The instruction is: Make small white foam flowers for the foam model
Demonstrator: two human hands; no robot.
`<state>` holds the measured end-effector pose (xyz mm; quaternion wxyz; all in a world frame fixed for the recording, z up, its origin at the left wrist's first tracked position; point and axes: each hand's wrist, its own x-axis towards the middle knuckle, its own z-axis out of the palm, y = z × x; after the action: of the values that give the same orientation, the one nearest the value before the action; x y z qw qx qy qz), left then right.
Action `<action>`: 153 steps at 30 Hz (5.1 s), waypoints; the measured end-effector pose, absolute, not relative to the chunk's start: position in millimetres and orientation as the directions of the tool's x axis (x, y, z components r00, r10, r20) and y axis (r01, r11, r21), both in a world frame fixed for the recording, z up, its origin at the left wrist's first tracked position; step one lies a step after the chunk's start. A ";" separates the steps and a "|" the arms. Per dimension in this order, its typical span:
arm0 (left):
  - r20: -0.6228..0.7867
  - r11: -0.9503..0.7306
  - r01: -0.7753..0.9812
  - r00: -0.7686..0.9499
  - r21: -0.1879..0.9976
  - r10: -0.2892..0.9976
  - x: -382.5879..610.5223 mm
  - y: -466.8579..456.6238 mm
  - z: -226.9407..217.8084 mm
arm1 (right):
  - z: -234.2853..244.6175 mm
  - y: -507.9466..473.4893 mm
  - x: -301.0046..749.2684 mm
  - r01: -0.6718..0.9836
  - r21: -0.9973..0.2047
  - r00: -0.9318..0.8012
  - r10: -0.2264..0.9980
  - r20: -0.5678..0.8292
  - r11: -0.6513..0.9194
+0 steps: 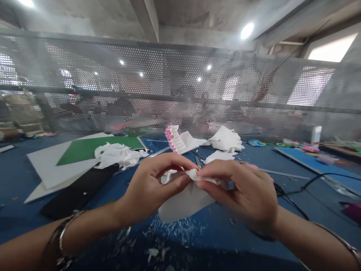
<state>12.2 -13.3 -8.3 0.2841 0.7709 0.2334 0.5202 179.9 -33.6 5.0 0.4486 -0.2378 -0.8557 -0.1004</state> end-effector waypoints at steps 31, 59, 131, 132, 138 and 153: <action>0.540 -0.602 0.120 0.330 0.789 0.774 10.1 -4.0 -1.6 | 3.4 -22.1 178.9 0.485 -0.336 -0.413 0.550 0.726 0.808; 0.362 -0.442 0.060 0.482 0.895 0.798 1.3 -0.7 7.4 | 12.4 -29.6 182.0 0.532 0.018 -0.537 0.320 0.781 0.846; 0.703 -0.841 0.377 0.469 0.388 0.535 3.7 -22.6 7.5 | 4.8 -34.8 180.2 0.583 -0.039 -0.490 0.389 0.780 0.811; 0.719 -0.849 0.382 0.464 0.366 0.518 3.6 -21.9 7.1 | 5.1 -34.3 179.9 0.580 -0.043 -0.491 0.391 0.778 0.814; 0.670 -0.828 0.303 0.488 0.472 0.560 1.2 -13.7 9.6 | 22.1 -30.1 187.5 0.561 -0.110 -0.542 0.464 0.701 0.821; 0.675 -0.850 0.084 0.569 0.520 0.469 -1.7 -6.8 10.5 | 23.2 -26.5 193.5 0.388 -0.388 -0.541 0.547 0.638 0.836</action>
<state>-1.7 -6.8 10.5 0.2213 0.8576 0.1611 0.4354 193.5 -26.5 23.2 0.3968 -0.2680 -0.8721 0.1003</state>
